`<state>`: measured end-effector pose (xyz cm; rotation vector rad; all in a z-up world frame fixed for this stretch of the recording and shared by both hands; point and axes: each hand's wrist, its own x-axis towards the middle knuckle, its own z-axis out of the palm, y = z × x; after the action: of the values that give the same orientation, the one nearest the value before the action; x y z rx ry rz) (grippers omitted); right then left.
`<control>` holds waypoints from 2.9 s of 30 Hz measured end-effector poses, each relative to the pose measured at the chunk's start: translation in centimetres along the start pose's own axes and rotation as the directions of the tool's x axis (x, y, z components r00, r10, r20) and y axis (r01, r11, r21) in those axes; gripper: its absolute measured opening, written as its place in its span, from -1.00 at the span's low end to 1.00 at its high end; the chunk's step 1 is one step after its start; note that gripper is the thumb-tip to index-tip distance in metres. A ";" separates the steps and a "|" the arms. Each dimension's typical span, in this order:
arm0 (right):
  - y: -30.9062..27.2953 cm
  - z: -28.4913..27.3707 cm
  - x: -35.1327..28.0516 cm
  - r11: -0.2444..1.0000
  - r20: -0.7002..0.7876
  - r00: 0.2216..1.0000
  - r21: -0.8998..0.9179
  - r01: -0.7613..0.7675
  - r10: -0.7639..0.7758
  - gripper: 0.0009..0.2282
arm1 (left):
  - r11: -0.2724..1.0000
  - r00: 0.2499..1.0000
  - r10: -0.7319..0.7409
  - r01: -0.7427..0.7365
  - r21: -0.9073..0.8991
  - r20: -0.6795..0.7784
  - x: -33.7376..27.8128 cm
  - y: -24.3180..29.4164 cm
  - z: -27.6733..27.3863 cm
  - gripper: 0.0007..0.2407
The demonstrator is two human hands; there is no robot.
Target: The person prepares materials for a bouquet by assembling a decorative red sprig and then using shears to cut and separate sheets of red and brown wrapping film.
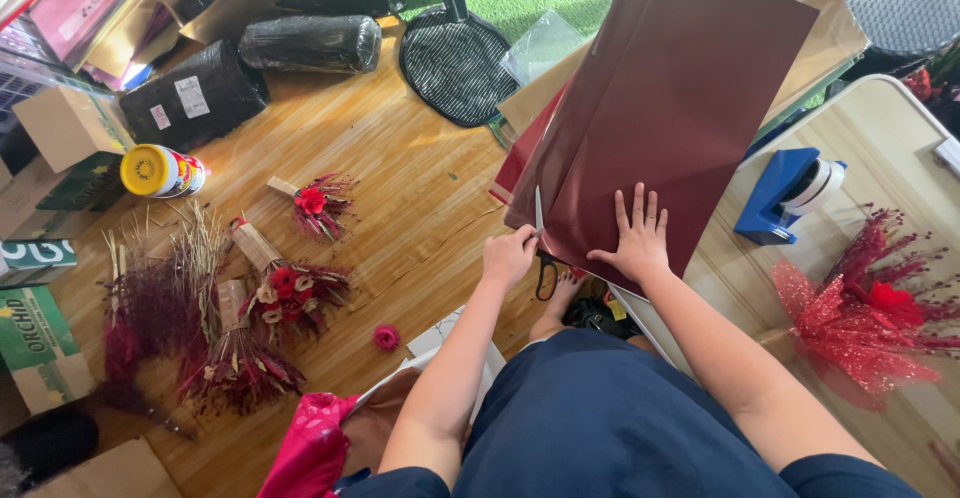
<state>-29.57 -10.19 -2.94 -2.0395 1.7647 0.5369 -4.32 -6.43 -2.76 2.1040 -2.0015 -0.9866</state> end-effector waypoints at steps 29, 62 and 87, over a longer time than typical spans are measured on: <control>2.4 -0.1 -1.6 0.988 -0.042 0.992 -0.096 0.117 -0.121 -0.17 | 0.999 0.995 -0.025 0.020 -0.050 -0.096 -1.0 2.8 0.5 -0.81; 2.0 -4.4 2.7 1.000 -0.017 1.000 -0.011 -0.012 0.012 0.33 | 0.986 0.966 0.087 -0.119 -0.120 -0.242 -2.4 1.2 2.0 -0.82; 1.7 -3.3 2.8 0.999 -0.004 1.000 0.030 -0.016 0.016 0.38 | 0.994 0.975 0.035 -0.056 -0.093 -0.218 -2.0 0.4 1.1 -0.87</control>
<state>-30.78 -14.49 -1.71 -2.0099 1.7827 0.5083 -5.09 -4.28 -2.70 2.0080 -1.8480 -0.7930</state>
